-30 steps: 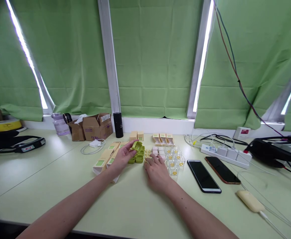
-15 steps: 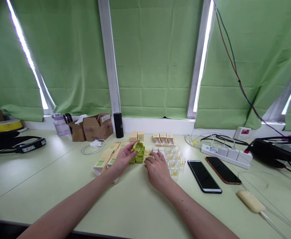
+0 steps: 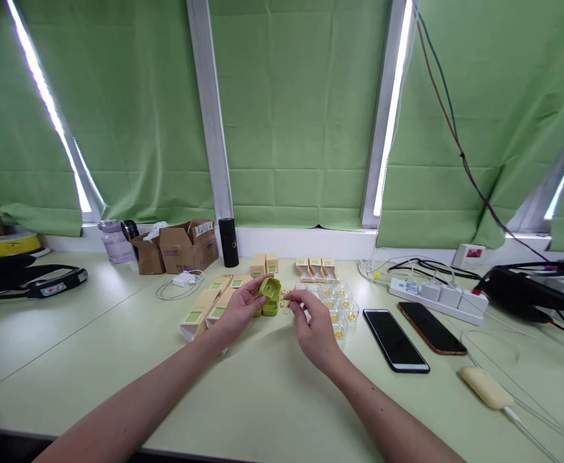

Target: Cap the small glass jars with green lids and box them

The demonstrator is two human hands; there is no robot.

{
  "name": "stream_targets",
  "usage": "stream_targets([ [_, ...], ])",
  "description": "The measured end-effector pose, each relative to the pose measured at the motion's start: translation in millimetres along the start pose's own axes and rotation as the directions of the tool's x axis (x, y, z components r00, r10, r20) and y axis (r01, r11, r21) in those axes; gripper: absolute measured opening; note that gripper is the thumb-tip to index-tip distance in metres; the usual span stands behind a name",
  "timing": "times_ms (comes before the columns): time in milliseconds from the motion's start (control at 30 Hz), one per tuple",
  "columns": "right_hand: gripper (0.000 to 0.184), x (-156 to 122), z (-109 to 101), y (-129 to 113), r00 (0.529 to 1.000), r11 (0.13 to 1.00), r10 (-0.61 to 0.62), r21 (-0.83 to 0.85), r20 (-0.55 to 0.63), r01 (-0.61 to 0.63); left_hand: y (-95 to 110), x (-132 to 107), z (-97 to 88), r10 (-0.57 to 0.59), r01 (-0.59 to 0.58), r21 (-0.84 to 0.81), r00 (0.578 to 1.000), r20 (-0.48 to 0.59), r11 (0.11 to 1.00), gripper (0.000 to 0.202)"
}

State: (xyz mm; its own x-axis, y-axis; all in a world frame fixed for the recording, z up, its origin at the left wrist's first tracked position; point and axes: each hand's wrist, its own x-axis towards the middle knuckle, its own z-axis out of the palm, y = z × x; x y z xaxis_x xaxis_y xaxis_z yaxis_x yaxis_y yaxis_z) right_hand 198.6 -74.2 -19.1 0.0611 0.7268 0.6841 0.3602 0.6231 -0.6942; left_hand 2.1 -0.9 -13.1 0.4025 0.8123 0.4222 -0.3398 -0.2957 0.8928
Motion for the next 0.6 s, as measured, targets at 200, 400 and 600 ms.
stream_targets([
  [200,0.029,6,0,5,0.975,0.914,0.218,0.355,-0.028,-0.195,3,-5,6.6,-0.036,0.035,0.044,0.999,0.037,0.998,0.058],
  [400,0.039,9,-2,8,0.949,0.795,0.314,0.542,0.015,-0.272,2,-7,13.3,-0.059,0.056,0.06,0.997,0.044,0.997,0.056],
  [600,0.042,9,0,6,0.937,0.772,0.347,0.554,0.041,-0.311,2,-8,15.2,-0.066,0.062,0.066,0.997,0.05,0.996,0.059],
])
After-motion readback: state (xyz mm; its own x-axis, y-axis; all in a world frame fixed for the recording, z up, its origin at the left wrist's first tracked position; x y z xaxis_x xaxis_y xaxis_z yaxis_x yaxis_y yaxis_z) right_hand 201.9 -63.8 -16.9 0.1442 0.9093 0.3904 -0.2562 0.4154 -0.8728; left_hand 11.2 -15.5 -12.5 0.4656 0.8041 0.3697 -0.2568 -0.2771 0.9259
